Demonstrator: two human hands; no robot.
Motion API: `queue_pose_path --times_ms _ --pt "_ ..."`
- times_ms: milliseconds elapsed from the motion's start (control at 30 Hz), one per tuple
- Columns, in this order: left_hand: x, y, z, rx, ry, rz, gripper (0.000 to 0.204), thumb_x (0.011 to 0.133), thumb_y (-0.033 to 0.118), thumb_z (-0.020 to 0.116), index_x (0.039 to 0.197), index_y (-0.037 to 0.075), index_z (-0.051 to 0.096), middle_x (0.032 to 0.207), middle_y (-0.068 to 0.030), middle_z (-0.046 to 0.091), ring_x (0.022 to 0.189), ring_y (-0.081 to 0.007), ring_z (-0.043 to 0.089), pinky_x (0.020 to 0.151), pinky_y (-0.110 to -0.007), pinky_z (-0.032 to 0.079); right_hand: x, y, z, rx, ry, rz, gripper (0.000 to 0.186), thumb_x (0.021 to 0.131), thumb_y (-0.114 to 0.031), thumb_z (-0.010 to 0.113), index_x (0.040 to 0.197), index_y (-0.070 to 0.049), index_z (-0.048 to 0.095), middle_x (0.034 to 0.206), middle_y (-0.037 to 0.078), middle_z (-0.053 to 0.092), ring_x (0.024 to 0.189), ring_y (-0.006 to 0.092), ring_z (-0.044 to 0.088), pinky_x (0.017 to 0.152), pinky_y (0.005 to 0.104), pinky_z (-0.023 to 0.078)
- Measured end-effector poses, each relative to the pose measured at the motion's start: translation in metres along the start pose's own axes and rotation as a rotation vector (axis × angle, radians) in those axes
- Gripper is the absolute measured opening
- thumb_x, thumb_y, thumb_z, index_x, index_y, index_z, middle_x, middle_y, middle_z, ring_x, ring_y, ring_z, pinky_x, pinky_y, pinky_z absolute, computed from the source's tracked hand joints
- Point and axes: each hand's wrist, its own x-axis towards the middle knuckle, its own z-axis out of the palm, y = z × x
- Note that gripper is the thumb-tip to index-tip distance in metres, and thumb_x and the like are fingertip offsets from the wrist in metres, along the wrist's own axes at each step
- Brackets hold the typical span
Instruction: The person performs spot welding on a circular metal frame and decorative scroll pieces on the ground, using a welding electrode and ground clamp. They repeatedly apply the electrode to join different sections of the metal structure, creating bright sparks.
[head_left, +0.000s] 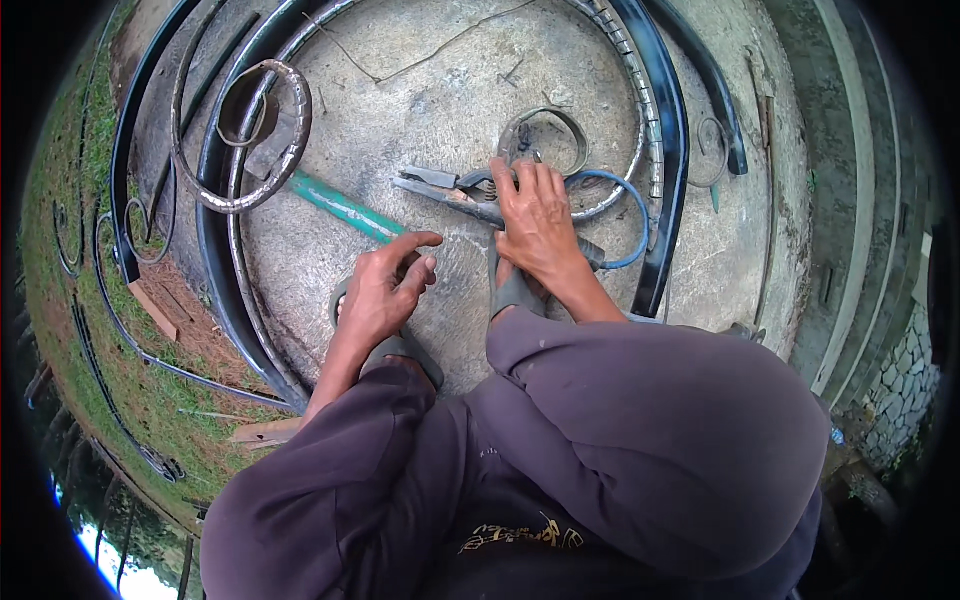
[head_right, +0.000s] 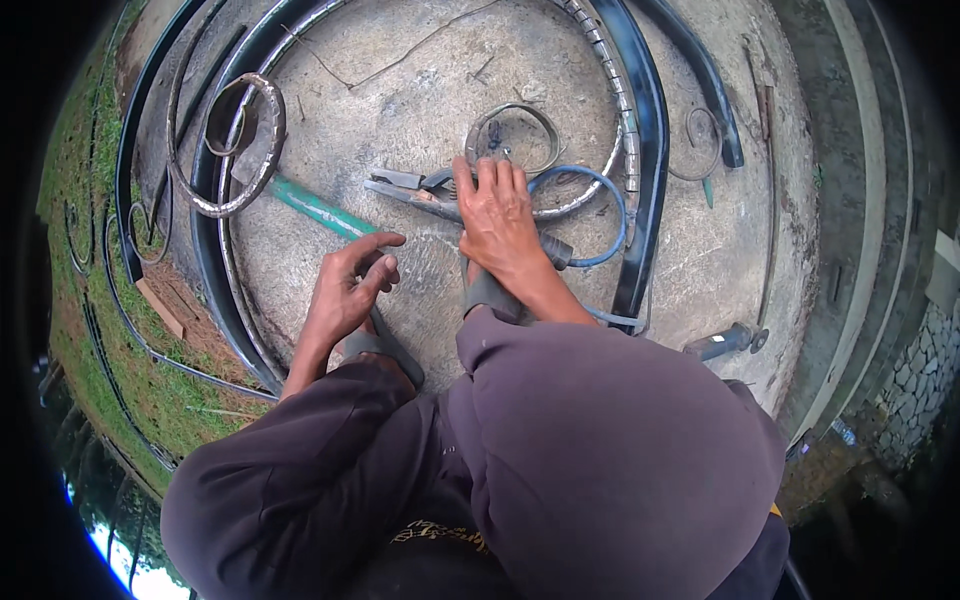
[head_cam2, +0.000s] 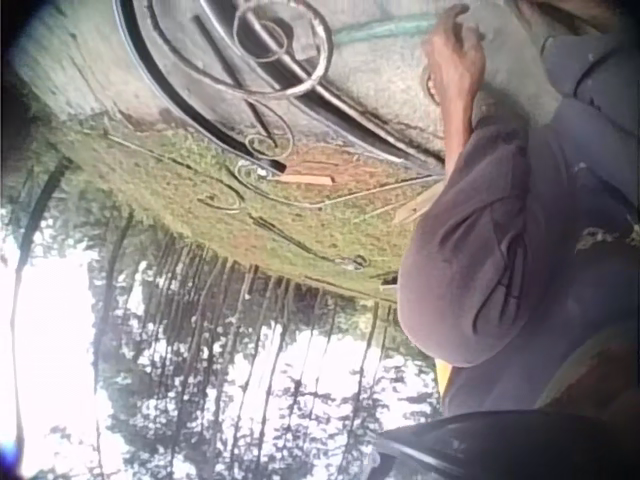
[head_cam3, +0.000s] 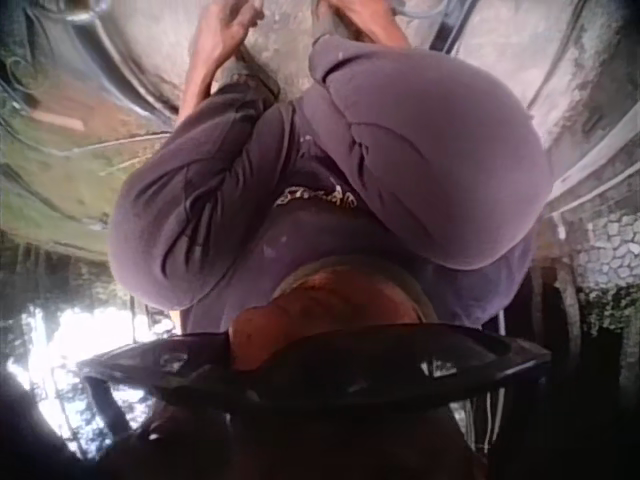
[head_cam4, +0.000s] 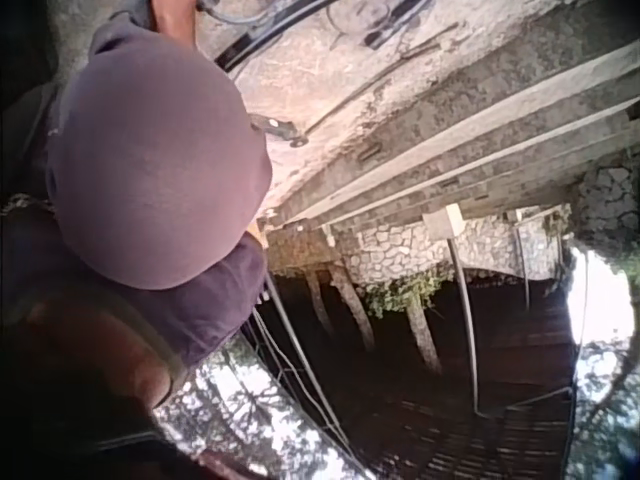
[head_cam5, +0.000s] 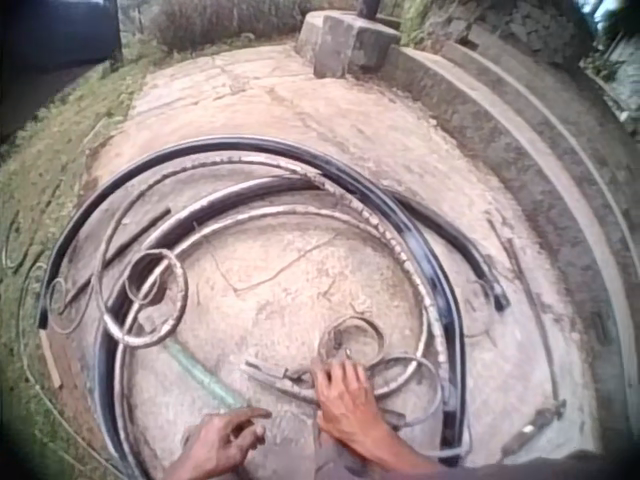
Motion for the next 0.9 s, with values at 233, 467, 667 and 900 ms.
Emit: queue_pose_path --times_ms 233,467,667,900 --pt "0.018 0.018 0.001 0.014 0.085 0.115 0.028 0.094 0.007 0.062 0.121 0.004 0.068 0.079 -0.0129 0.072 0.070 -0.0161 0.068 0.068 -0.032 0.054 -0.022 0.026 -0.008 0.006 0.120 0.056 0.082 0.064 -0.005 0.075 0.141 -0.002 0.047 0.128 0.021 0.051 0.124 0.0383 0.048 0.110 0.0513 0.035" --pt "0.032 0.108 -0.066 0.535 -0.144 0.378 0.027 0.098 0.016 0.061 0.120 0.000 0.066 0.072 -0.0088 0.066 0.065 -0.0152 0.063 0.064 -0.031 0.049 -0.084 0.039 -0.016 0.285 0.545 0.060 0.065 0.075 -0.006 0.076 0.136 -0.006 0.055 0.131 0.016 0.052 0.131 0.0351 0.047 0.113 0.0498 0.038" --pt "0.094 0.225 -0.038 0.992 -0.517 0.770 0.032 0.091 -0.001 0.057 0.121 0.003 0.066 0.072 -0.0138 0.067 0.064 -0.0211 0.064 0.061 -0.038 0.051 -0.285 0.011 -0.001 0.146 0.709 0.959 0.053 0.081 -0.007 0.070 0.131 -0.003 0.056 0.128 0.015 0.054 0.122 0.0336 0.051 0.103 0.0469 0.043" --pt "0.079 0.232 0.086 0.776 -0.755 0.997 0.031 0.097 0.009 0.056 0.126 0.003 0.066 0.075 -0.0118 0.067 0.069 -0.0179 0.064 0.066 -0.036 0.050 -0.467 -0.117 0.134 -0.111 0.724 1.815 0.040 0.100 -0.026 0.052 0.134 -0.005 0.054 0.128 0.018 0.059 0.123 0.0384 0.052 0.105 0.0523 0.039"
